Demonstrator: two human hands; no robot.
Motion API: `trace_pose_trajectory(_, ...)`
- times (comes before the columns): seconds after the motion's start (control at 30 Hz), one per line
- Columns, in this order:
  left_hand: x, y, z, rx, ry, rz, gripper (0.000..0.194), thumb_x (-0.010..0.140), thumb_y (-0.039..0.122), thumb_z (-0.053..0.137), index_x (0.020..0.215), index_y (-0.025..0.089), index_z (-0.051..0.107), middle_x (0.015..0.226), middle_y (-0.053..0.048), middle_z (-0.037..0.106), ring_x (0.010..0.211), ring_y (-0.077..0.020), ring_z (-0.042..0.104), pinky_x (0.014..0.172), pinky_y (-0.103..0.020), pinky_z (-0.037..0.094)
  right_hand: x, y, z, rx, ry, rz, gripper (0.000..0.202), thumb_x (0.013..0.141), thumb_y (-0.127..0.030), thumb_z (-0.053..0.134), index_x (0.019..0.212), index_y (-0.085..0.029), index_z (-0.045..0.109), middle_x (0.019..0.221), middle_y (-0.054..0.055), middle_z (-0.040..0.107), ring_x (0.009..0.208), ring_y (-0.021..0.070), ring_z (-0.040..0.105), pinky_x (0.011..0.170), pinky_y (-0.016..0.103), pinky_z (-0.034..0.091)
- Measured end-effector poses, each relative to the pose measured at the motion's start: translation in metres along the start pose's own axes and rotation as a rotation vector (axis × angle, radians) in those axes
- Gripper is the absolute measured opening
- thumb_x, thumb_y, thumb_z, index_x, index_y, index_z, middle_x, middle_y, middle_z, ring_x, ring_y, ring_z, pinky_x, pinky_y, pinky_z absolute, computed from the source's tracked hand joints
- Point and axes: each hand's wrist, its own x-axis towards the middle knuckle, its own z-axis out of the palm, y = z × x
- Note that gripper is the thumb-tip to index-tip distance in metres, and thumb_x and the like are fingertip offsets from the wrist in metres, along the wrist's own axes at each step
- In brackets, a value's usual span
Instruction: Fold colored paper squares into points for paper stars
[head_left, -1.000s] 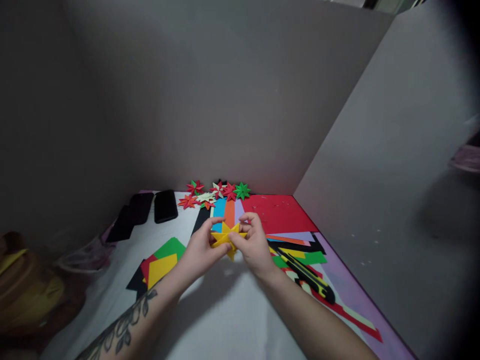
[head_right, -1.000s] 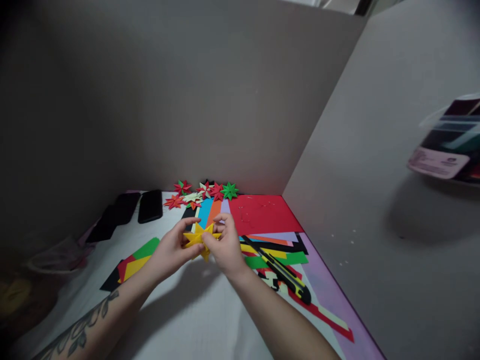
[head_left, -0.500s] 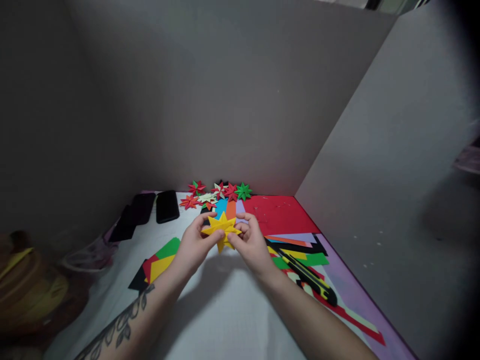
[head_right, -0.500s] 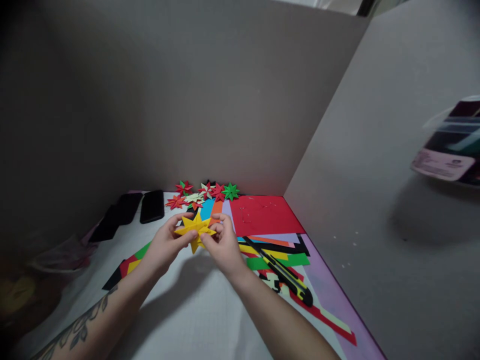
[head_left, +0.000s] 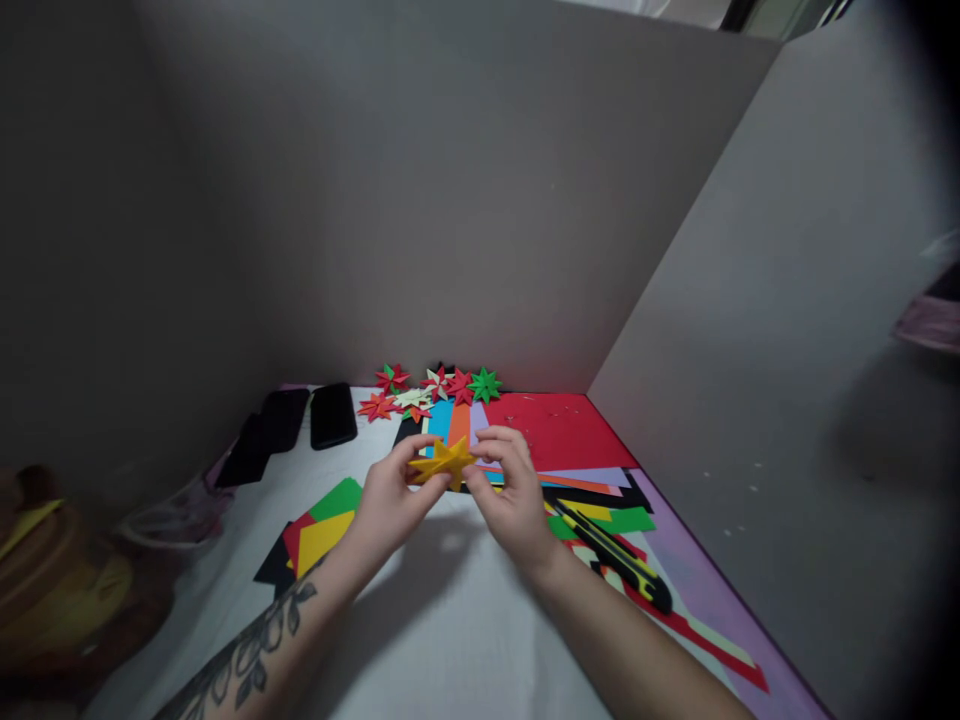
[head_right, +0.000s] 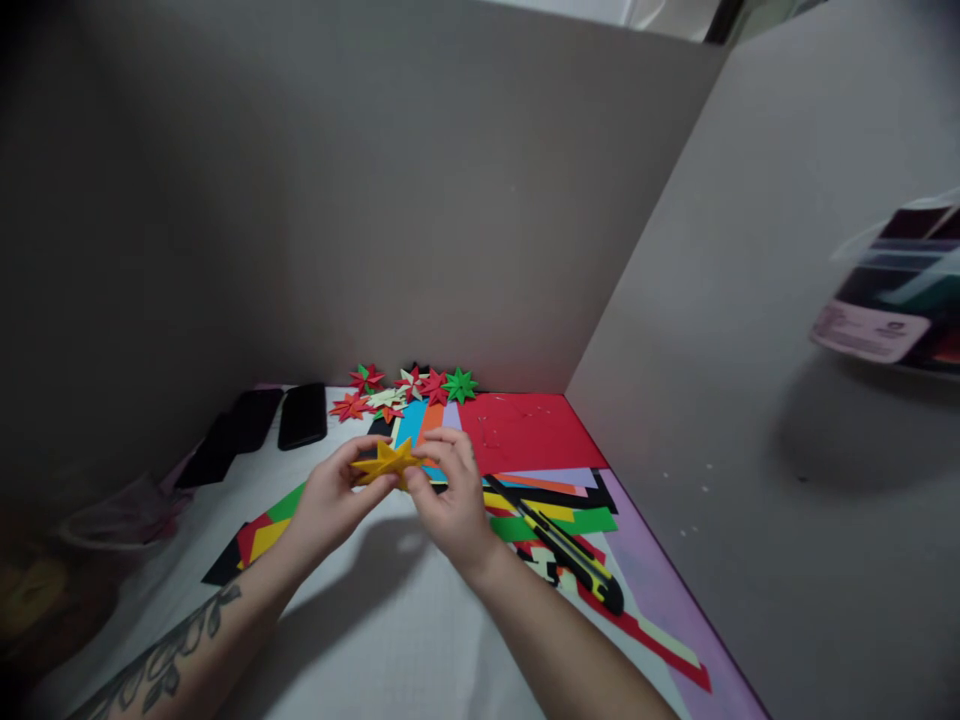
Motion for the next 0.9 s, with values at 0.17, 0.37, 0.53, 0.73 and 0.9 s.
trace_pose_trajectory(0.17, -0.002, -0.002, 0.001, 0.110, -0.010, 0.086, 0.032, 0.075, 0.025, 0.062, 0.106, 0.018, 0.056, 0.094, -0.006, 0.071, 0.087, -0.0211, 0.069, 0.072, -0.029, 0.056, -0.001, 0.000, -0.002, -0.031, -0.052, -0.039, 0.006, 0.079, -0.018, 0.062, 0.082, -0.023, 0.061, 0.107, 0.006, 0.049, 0.107, 0.0211, 0.051, 0.091, 0.037, 0.042)
trace_pose_trajectory(0.37, -0.003, -0.003, 0.000, 0.143, -0.016, 0.101, 0.035, 0.077, 0.024, 0.061, 0.110, 0.018, 0.055, 0.100, -0.007, 0.070, 0.090, -0.0210, 0.068, 0.075, -0.028, 0.055, -0.003, 0.003, -0.002, -0.070, -0.075, -0.048, 0.004, 0.080, -0.021, 0.063, 0.080, -0.024, 0.066, 0.114, 0.007, 0.048, 0.110, 0.0226, 0.050, 0.089, 0.037, 0.042)
trace_pose_trajectory(0.53, -0.003, -0.005, -0.001, 0.180, -0.006, 0.117, 0.035, 0.076, 0.023, 0.061, 0.111, 0.019, 0.054, 0.095, -0.006, 0.071, 0.087, -0.0210, 0.069, 0.073, -0.028, 0.055, -0.001, 0.003, -0.003, -0.097, -0.102, -0.056, 0.004, 0.081, -0.022, 0.060, 0.080, -0.023, 0.064, 0.112, 0.007, 0.048, 0.108, 0.0232, 0.050, 0.088, 0.038, 0.042)
trace_pose_trajectory(0.73, -0.006, -0.015, -0.004, 0.362, -0.008, 0.225, 0.033, 0.082, 0.023, 0.054, 0.115, 0.023, 0.052, 0.103, -0.004, 0.069, 0.088, -0.0190, 0.068, 0.071, -0.026, 0.054, 0.001, 0.002, -0.003, -0.156, -0.153, -0.059, 0.012, 0.086, -0.022, 0.051, 0.078, -0.021, 0.060, 0.110, 0.008, 0.050, 0.107, 0.0230, 0.050, 0.091, 0.039, 0.039)
trace_pose_trajectory(0.9, -0.007, -0.019, -0.004, 0.477, -0.012, 0.267, 0.032, 0.083, 0.023, 0.053, 0.115, 0.023, 0.052, 0.101, -0.005, 0.070, 0.088, -0.0200, 0.068, 0.071, -0.027, 0.053, 0.005, 0.001, -0.003, -0.109, -0.179, 0.042, 0.013, 0.083, -0.020, 0.051, 0.072, -0.021, 0.058, 0.104, 0.007, 0.053, 0.105, 0.0219, 0.052, 0.091, 0.037, 0.039)
